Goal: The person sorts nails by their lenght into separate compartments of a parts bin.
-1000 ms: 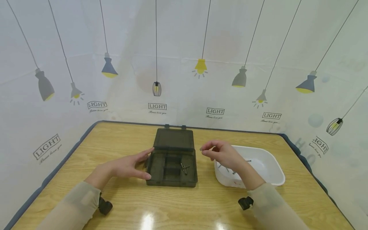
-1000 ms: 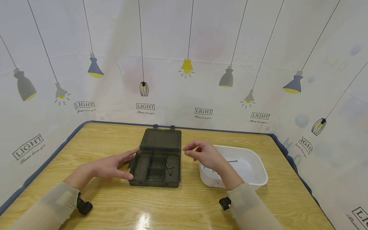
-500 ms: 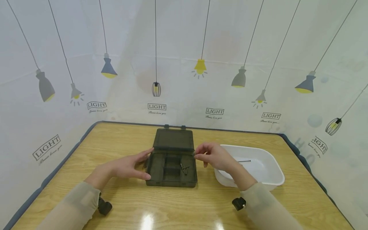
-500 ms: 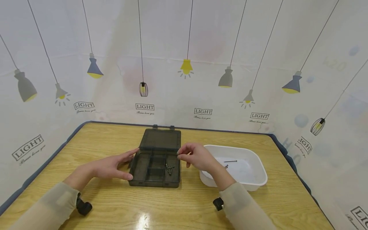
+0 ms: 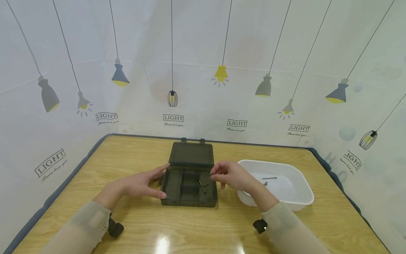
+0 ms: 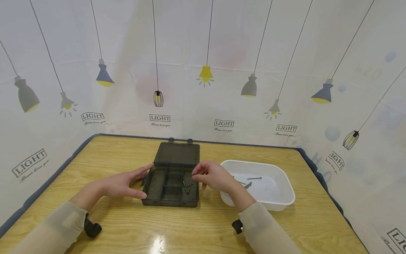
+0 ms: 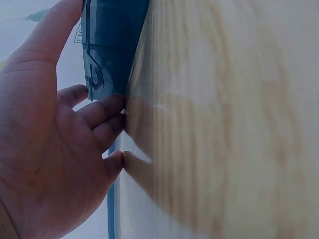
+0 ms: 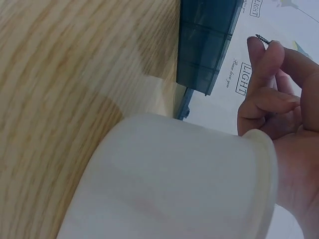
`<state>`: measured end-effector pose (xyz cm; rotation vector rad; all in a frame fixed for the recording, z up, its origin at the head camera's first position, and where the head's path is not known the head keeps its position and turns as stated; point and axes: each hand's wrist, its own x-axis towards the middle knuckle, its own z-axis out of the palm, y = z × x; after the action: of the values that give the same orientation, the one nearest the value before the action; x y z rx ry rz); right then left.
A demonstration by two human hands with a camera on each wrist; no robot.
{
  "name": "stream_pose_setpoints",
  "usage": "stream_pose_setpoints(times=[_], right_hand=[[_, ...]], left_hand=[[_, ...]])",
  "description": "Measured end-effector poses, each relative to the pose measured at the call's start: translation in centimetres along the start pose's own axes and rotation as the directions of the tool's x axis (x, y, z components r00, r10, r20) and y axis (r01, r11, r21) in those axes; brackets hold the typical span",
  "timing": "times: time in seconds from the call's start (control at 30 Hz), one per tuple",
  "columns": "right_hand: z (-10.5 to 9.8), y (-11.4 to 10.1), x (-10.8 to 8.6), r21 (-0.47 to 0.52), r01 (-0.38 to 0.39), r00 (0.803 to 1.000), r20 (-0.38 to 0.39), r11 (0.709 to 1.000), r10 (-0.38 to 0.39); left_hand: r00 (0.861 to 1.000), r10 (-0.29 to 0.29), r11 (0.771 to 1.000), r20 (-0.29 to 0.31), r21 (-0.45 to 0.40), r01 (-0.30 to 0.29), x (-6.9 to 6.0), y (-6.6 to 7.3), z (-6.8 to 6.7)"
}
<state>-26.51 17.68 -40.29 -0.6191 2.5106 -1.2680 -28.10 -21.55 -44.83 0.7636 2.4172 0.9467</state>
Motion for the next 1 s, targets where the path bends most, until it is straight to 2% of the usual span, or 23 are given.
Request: stream_pose_setpoints(times=[0.3, 0.6, 0.8, 1.0], right_hand=[[0.4, 0.2, 0.2, -0.012, -0.006, 1.0, 0.008, 1.0, 0.006], [0.0, 0.2, -0.1, 0.0, 0.001, 1.0, -0.018, 1.0, -0.001], [-1.0, 0.4, -0.6, 0.04, -0.006, 0.998, -0.056, 0.999, 0.009], [-3.0, 1.2, -1.8, 0.07, -0.028, 0.993, -0.112, 0.997, 0.036]], left_hand=[[1.0, 0.006, 1.0, 0.001, -0.003, -0.006, 0.1, -0.2, 0.0], [1.0, -0.001, 1.0, -0.002, -0.014, 0.001, 0.1, -0.3, 0.0], [1.0, -0.003, 1.0, -0.007, -0.015, 0.003, 0.1, -0.3, 0.1], [1.0, -0.005, 1.0, -0.007, -0.014, 0.005, 0.1, -0.2, 0.0]])
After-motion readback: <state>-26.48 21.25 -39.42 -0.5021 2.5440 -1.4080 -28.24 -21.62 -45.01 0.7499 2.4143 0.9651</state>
